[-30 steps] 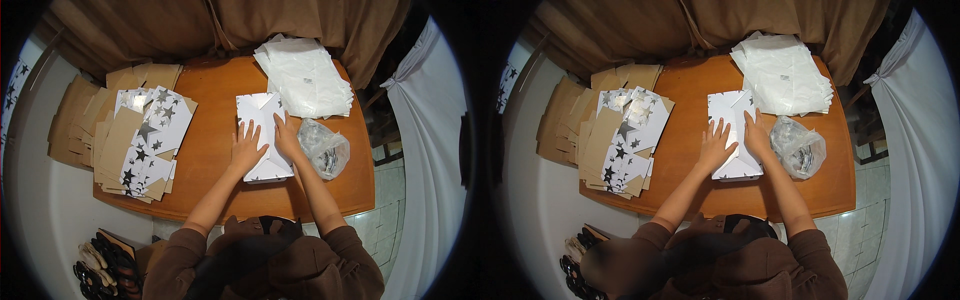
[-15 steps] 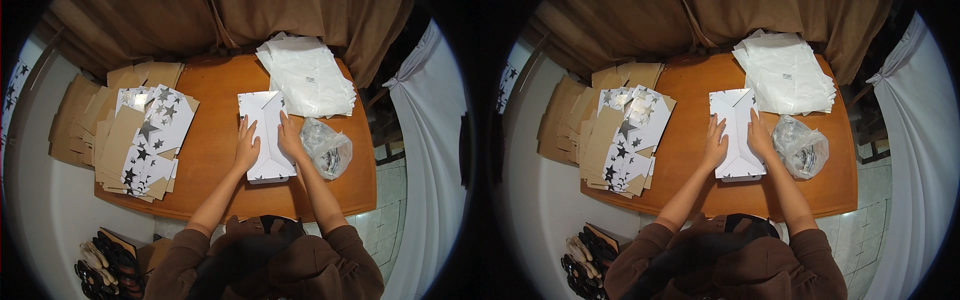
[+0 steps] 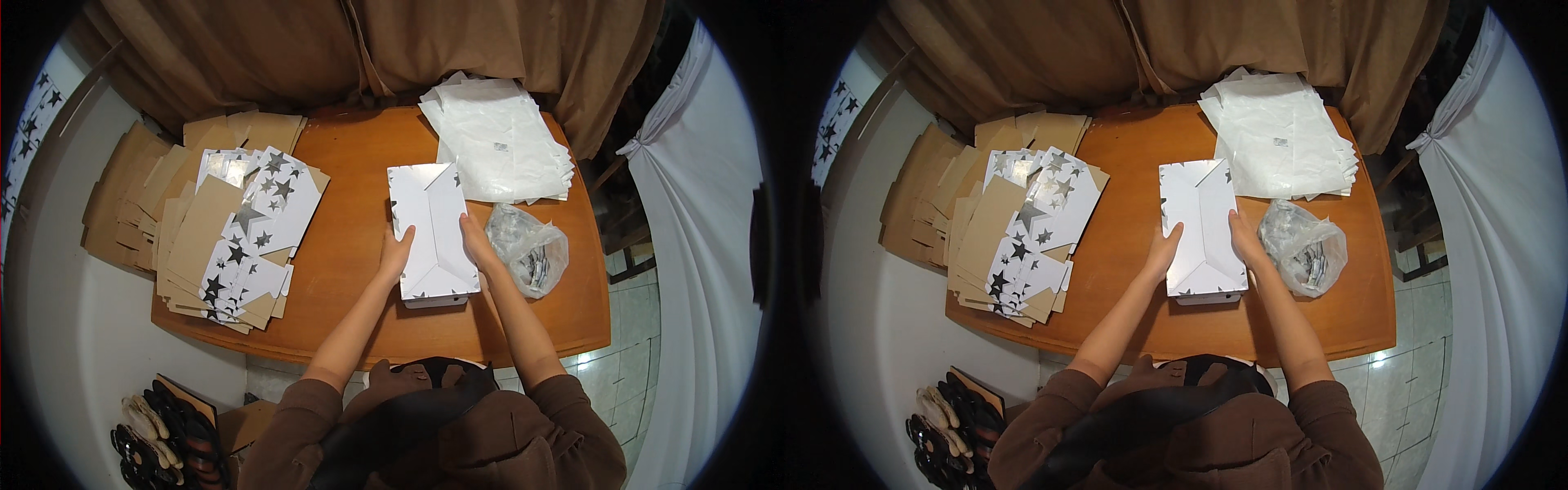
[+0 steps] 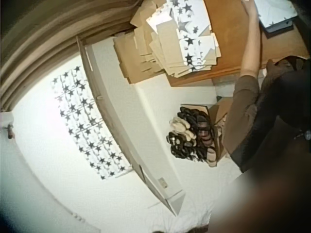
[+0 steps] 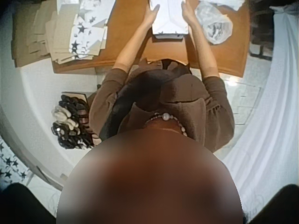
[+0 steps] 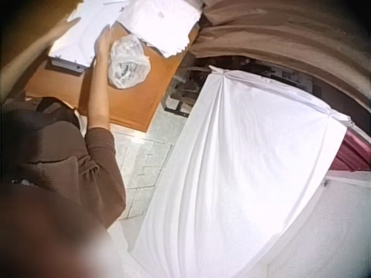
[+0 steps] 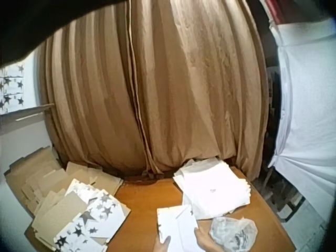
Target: Assembling cardboard shoeboxes and placing them on a shelf.
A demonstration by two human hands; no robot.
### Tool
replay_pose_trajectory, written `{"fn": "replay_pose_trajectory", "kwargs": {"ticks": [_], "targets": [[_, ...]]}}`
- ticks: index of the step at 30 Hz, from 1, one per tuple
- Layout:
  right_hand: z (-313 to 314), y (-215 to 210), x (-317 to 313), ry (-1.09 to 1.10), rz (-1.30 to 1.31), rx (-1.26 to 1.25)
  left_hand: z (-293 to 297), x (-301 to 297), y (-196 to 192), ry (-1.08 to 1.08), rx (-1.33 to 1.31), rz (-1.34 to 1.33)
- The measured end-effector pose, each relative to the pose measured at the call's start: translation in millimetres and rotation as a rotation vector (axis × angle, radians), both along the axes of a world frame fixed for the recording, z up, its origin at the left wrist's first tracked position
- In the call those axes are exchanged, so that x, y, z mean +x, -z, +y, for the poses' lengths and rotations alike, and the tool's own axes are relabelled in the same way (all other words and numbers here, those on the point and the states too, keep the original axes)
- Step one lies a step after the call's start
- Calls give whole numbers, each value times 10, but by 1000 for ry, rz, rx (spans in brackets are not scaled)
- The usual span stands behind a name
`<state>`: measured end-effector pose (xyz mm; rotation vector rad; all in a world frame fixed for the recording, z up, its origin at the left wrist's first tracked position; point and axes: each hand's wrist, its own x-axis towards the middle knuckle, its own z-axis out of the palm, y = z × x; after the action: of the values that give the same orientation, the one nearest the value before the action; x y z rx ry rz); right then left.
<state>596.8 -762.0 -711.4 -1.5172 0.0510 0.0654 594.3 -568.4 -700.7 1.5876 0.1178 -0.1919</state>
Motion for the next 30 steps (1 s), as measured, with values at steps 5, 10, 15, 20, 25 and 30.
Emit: {"fn": "replay_pose_trajectory", "kwargs": {"ticks": [5, 10, 15, 20, 25, 30], "targets": [[220, -128, -219, 52, 67, 111, 128, -143, -66, 66, -50, -21], [268, -485, -245, 60, -37, 160, 306, -83, -476, -37, 33, -176], [290, -905, -178, -56, -252, 253, 852, 29, -921, -48, -334, -237], [330, -731, -320, -182, -174, 536, 984, -117, -700, -61, 149, -692], [296, -309, -638, 1, 142, 570, 1105, -694, -240, 191, 558, -873], [331, 61, -905, 251, -86, -224, 1128, -1205, 23, 337, 1068, -941]]}}
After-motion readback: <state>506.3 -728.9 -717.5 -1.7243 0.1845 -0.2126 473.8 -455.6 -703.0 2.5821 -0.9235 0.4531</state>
